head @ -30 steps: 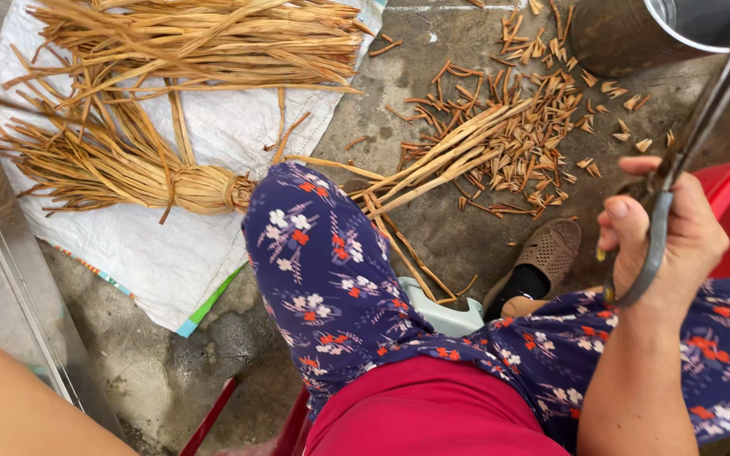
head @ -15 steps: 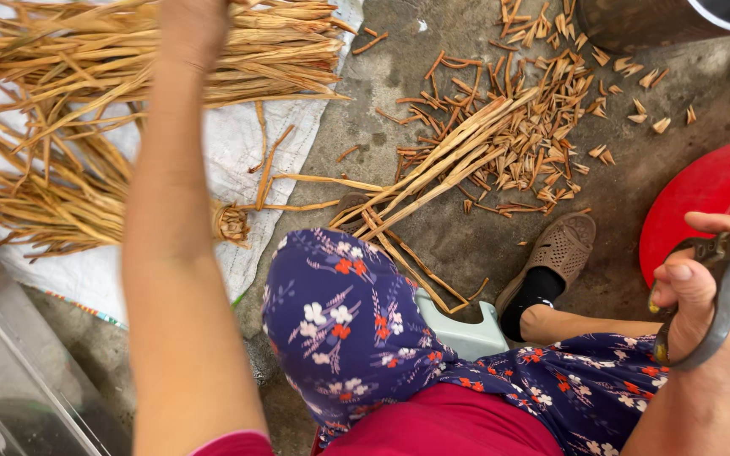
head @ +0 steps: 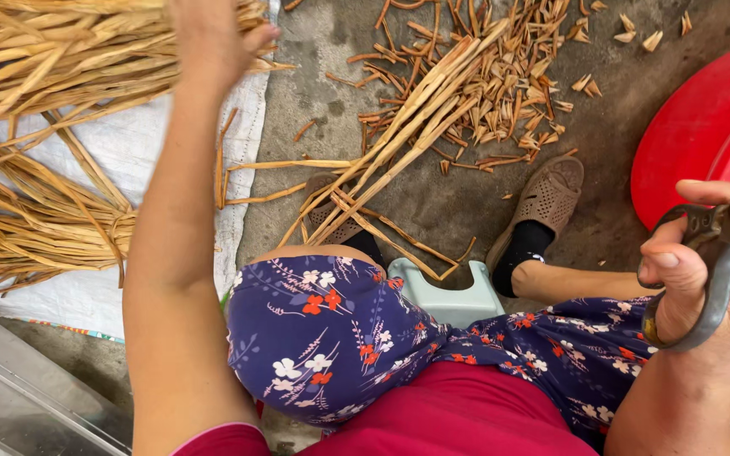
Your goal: The person trims the ends of dried sticks using shears, then bundles them and ties the bundle with a strip of material. The person then folds a large sack and places it aside.
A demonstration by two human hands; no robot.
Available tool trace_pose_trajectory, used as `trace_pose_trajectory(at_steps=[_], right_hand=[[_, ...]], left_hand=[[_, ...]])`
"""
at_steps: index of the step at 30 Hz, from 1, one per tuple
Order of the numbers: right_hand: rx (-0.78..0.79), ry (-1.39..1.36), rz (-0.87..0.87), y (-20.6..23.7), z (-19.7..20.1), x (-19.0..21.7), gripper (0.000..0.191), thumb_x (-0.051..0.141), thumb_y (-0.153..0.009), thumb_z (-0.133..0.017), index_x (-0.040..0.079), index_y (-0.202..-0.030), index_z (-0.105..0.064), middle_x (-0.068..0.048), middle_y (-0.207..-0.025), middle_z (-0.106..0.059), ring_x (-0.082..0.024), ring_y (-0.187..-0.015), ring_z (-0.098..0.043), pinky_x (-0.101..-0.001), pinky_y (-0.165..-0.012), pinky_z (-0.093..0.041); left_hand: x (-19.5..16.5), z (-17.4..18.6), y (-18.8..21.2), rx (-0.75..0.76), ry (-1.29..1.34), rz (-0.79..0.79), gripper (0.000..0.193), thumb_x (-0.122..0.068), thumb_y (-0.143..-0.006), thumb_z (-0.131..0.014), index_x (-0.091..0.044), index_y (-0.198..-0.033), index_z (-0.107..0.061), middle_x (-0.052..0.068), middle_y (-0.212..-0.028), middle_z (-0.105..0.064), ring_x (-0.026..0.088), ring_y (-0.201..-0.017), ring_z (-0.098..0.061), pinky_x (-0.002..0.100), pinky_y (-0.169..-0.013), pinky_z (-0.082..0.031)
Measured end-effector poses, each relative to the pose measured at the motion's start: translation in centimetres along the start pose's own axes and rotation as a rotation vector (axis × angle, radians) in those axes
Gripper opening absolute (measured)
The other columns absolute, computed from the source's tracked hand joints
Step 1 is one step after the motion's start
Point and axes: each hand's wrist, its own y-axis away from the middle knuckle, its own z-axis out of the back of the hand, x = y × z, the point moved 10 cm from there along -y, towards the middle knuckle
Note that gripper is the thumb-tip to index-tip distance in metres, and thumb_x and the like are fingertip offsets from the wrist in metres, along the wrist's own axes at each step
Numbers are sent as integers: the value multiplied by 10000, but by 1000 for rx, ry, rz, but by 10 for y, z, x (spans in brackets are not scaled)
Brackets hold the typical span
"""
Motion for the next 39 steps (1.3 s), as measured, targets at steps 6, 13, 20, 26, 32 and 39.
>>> trace_pose_trajectory(at_steps=[6, 13, 20, 26, 32, 39], right_hand=[[36, 63, 66, 7, -14, 18, 477, 200, -1004, -878, -59, -1288, -594, -52, -843, -647, -86, -699, -606, -153, -646, -449], [8, 114, 73, 12, -30, 33, 571, 318, -946, -879, -58, -1298, -632, -19, -842, -646, -50, -727, -617, -138, -655, -448], [44, 139, 128, 14, -38, 46, 577, 354, -938, -860, -36, -1304, -642, -8, -829, -658, -27, -712, -589, -134, -650, -434], [117, -1, 163, 15, -47, 41, 461, 239, -986, -812, -25, -1320, -634, -33, -864, -675, -37, -696, -590, -147, -637, -451], [124, -242, 66, -10, -71, 11, 461, 35, -1016, -732, 2, -1433, -538, -153, -1169, -749, -80, -831, -631, -212, -757, -529], [149, -865, 127, -40, -86, 16, 604, 76, -956, -768, 38, -1474, -459, -155, -1195, -728, -115, -788, -626, -274, -760, -576]], left_hand=[[-158, -112, 66, 546, 434, 95, 589, -496, -852, -839, -90, -1213, -611, 132, -1170, -629, 288, -1095, -615, 450, -955, -503], [-204, -176, 121, 631, 237, 61, 843, -210, -804, -809, 17, -1515, -417, 217, -1235, -555, 345, -1073, -613, 430, -848, -575], [-142, -156, 113, 317, 533, 261, 281, -144, -876, -738, -79, -1139, -661, 112, -943, -688, 237, -783, -687, 396, -679, -561], [-148, -76, 86, 482, 1414, 468, 296, -230, -1027, -616, -111, -1296, -588, -7, -781, -659, 28, -524, -446, 202, -471, -381], [-187, 89, 39, 489, 1411, 160, 314, -319, -1107, -566, -98, -1330, -561, -6, -824, -640, 28, -580, -474, 178, -523, -384], [-268, 198, 26, 673, 1188, -74, 294, -355, -1078, -541, -112, -1241, -571, -33, -831, -643, 23, -601, -519, 177, -535, -450]])
